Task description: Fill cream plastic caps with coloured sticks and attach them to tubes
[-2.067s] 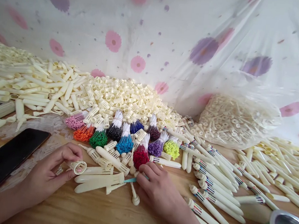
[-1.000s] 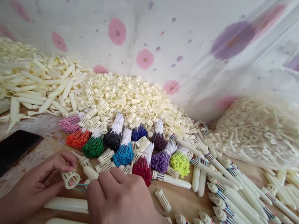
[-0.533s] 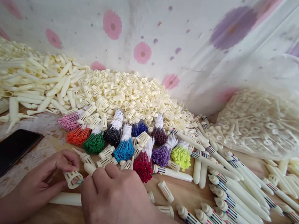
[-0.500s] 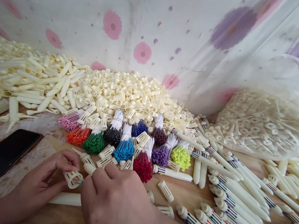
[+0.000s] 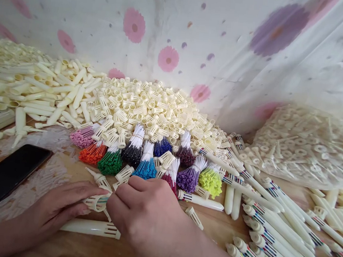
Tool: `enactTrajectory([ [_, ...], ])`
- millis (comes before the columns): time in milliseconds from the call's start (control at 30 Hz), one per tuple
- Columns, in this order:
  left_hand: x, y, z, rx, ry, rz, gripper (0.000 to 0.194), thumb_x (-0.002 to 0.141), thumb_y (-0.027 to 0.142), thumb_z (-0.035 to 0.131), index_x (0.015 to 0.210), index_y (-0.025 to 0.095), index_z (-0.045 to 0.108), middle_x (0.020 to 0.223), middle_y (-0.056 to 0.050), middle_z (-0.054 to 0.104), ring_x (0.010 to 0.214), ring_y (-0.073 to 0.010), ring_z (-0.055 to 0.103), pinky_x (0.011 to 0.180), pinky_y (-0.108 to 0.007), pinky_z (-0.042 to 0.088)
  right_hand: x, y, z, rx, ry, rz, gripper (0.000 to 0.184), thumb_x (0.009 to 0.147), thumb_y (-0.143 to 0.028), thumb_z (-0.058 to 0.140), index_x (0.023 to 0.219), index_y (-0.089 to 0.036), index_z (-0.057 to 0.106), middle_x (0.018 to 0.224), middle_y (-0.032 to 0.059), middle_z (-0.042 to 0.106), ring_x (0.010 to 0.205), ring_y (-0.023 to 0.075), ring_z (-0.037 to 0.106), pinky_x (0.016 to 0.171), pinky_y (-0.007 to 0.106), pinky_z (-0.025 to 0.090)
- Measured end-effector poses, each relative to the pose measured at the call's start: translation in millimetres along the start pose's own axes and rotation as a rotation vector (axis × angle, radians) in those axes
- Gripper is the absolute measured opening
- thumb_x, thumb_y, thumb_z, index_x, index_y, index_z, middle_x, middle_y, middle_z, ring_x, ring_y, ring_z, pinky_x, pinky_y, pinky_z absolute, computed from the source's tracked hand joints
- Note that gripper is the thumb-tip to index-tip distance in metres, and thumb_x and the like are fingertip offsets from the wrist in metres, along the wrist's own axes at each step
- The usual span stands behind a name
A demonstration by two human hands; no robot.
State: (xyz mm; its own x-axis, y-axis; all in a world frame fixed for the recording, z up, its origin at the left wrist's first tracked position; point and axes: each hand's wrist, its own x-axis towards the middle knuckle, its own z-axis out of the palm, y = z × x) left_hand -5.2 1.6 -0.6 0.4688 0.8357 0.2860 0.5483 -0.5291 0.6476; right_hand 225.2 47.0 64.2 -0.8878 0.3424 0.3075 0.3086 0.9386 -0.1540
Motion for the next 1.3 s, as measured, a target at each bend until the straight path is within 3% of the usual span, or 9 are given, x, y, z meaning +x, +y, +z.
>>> enactTrajectory([
  [267, -0.8, 0.3, 0.3, -0.013, 0.036, -0.004, 0.026, 0.088, 0.029, 0.055, 0.113, 0.027, 0.06, 0.1, 0.0, 0.073, 0.089, -0.0155, 0.068, 0.078, -0.02, 0.052, 1.1, -2.6, 0.1, 0.052, 0.032, 0.039, 0.026, 0.095, -0.014, 0.04, 0.081, -0.011, 0.062, 0.069, 0.0017, 0.059, 0.061, 0.0132, 0.047, 0.053, 0.027, 0.034],
  [600, -5.3, -1.0, 9.8, -0.075, 0.218, -0.103, 0.021, 0.082, 0.031, 0.064, 0.102, 0.029, 0.066, 0.092, -0.001, 0.073, 0.083, -0.0188, 0.068, 0.076, -0.026, 0.054, 1.9, 2.7, -4.1, 0.082, -0.019, 0.103, 0.02, 0.093, -0.016, 0.043, 0.085, -0.014, 0.061, 0.072, 0.0029, 0.062, 0.065, 0.0142, 0.052, 0.056, 0.026, 0.037],
  [667, -5.5, -1.6, 9.7, -0.067, 0.214, -0.12, 0.021, 0.081, 0.03, 0.064, 0.102, 0.028, 0.065, 0.093, -0.001, 0.073, 0.084, -0.0191, 0.068, 0.076, -0.027, 0.054, 1.6, 4.0, -6.6, 0.165, 0.022, 0.181, 0.014, 0.093, -0.021, 0.047, 0.089, -0.016, 0.06, 0.073, 0.0022, 0.062, 0.067, 0.0137, 0.054, 0.058, 0.025, 0.039],
  [767, -5.0, -2.3, 9.2, -0.06, 0.204, -0.126, 0.022, 0.08, 0.028, 0.066, 0.101, 0.029, 0.064, 0.094, 0.0, 0.073, 0.084, -0.0185, 0.068, 0.077, -0.026, 0.054, 1.2, 0.6, -6.2, 0.465, 0.089, 0.336, 0.008, 0.094, -0.023, 0.046, 0.098, -0.018, 0.051, 0.078, -0.0002, 0.062, 0.067, 0.0101, 0.056, 0.059, 0.02, 0.042],
  [867, -4.4, -2.4, 9.5, -0.056, 0.184, -0.138, 0.023, 0.079, 0.027, 0.066, 0.102, 0.029, 0.064, 0.095, 0.001, 0.073, 0.086, -0.0183, 0.067, 0.077, -0.025, 0.053, 2.5, -8.1, -0.8, 0.621, 0.07, 0.415, 0.007, 0.094, -0.022, 0.042, 0.1, -0.019, 0.045, 0.081, -0.0006, 0.062, 0.066, 0.0093, 0.055, 0.057, 0.018, 0.043],
  [1067, -4.9, -2.6, 11.1, -0.054, 0.225, -0.156, 0.018, 0.08, 0.029, 0.065, 0.099, 0.028, 0.064, 0.092, 0.001, 0.072, 0.085, -0.0188, 0.067, 0.077, -0.026, 0.053, 6.0, -17.9, 6.6, 0.576, 0.013, 0.392, 0.006, 0.092, -0.019, 0.044, 0.096, -0.018, 0.049, 0.085, 0.003, 0.064, 0.072, 0.0126, 0.058, 0.062, 0.022, 0.045],
  [1300, -2.9, -2.1, 10.9, -0.074, 0.281, -0.181, 0.018, 0.079, 0.025, 0.065, 0.097, 0.028, 0.064, 0.09, 0.0, 0.072, 0.083, -0.0186, 0.067, 0.075, -0.027, 0.054, 3.2, -12.5, 3.0, 0.589, 0.086, 0.408, 0.007, 0.093, -0.022, 0.044, 0.099, -0.019, 0.047, 0.082, 0.0001, 0.063, 0.069, 0.0101, 0.057, 0.06, 0.02, 0.044],
])
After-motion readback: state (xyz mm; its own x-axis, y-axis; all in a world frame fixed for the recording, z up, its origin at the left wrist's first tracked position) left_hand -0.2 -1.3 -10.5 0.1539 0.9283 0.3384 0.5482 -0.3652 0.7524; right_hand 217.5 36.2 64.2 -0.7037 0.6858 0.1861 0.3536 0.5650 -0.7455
